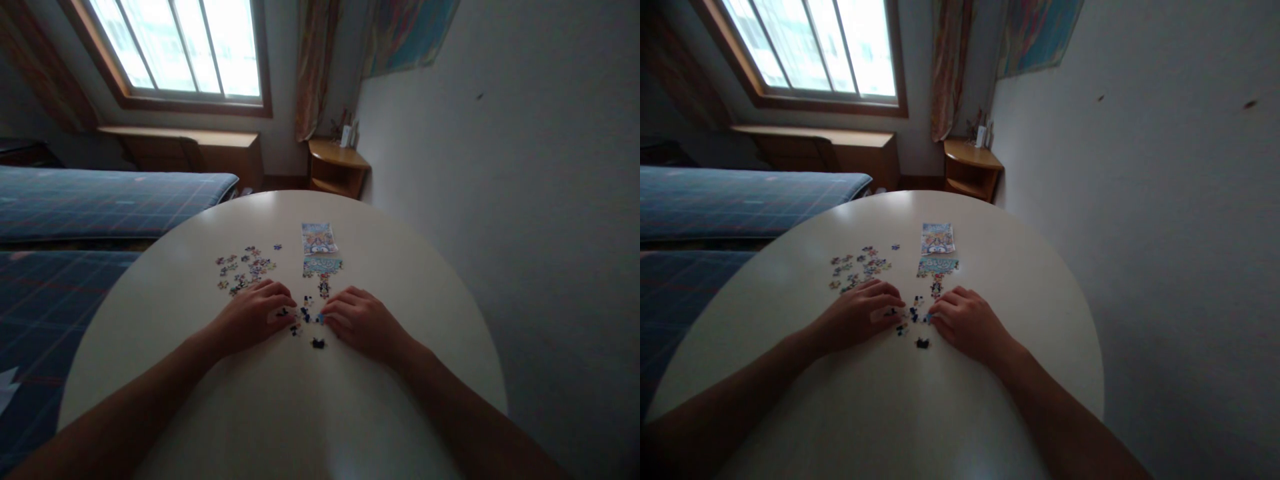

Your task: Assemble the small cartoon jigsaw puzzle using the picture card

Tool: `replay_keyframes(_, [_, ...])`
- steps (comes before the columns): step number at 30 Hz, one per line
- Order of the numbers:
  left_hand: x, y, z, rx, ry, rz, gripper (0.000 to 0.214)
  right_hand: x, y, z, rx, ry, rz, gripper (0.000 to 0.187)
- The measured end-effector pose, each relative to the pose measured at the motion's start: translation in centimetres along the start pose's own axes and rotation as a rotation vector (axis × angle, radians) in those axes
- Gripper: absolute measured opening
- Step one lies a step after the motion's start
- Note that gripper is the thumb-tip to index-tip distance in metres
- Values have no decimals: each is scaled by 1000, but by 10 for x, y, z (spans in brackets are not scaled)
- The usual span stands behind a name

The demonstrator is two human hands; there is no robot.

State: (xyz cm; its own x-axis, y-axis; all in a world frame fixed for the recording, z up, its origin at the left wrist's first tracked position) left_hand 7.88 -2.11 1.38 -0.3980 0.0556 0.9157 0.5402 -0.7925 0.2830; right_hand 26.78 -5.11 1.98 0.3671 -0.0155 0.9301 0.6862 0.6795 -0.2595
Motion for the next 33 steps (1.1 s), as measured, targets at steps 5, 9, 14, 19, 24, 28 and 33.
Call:
replay_keyframes(5, [-10,5,4,44,-9,1,9,2,2,0,-18,30,3,9])
replay_keyframes(9, [-12,1,4,108,-12,-68,6,2,0,2,-10,25,12,9])
replay_keyframes(14, [-15,-2,5,142,-36,-131,4,1,-3,4,8,15,26,9])
replay_keyframes(19, [-15,0,8,167,-37,-150,2,-2,-5,6,12,-5,37,10])
replay_keyframes(24, [-14,2,9,211,-42,-144,6,-3,-7,7,-1,-4,36,13])
replay_keyframes(28, [-14,8,10,216,-34,-137,7,-4,-6,7,-48,22,83,23])
replay_keyframes(33, [-16,20,11,182,11,-171,7,-1,-8,9,-70,88,221,24])
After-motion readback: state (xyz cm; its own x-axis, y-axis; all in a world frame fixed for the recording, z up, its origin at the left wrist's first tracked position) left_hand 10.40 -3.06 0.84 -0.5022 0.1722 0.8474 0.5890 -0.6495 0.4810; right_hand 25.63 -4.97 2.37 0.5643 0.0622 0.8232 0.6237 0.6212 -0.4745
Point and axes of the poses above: each hand's wrist, its own z-axis towards the middle knuckle, its own x-axis out of the back of the hand, y = z × x, the point moved 6 cm from there along z, towards the middle knuckle, and after that the axes turned 5 degrees about -y, right-handed, at the moved point
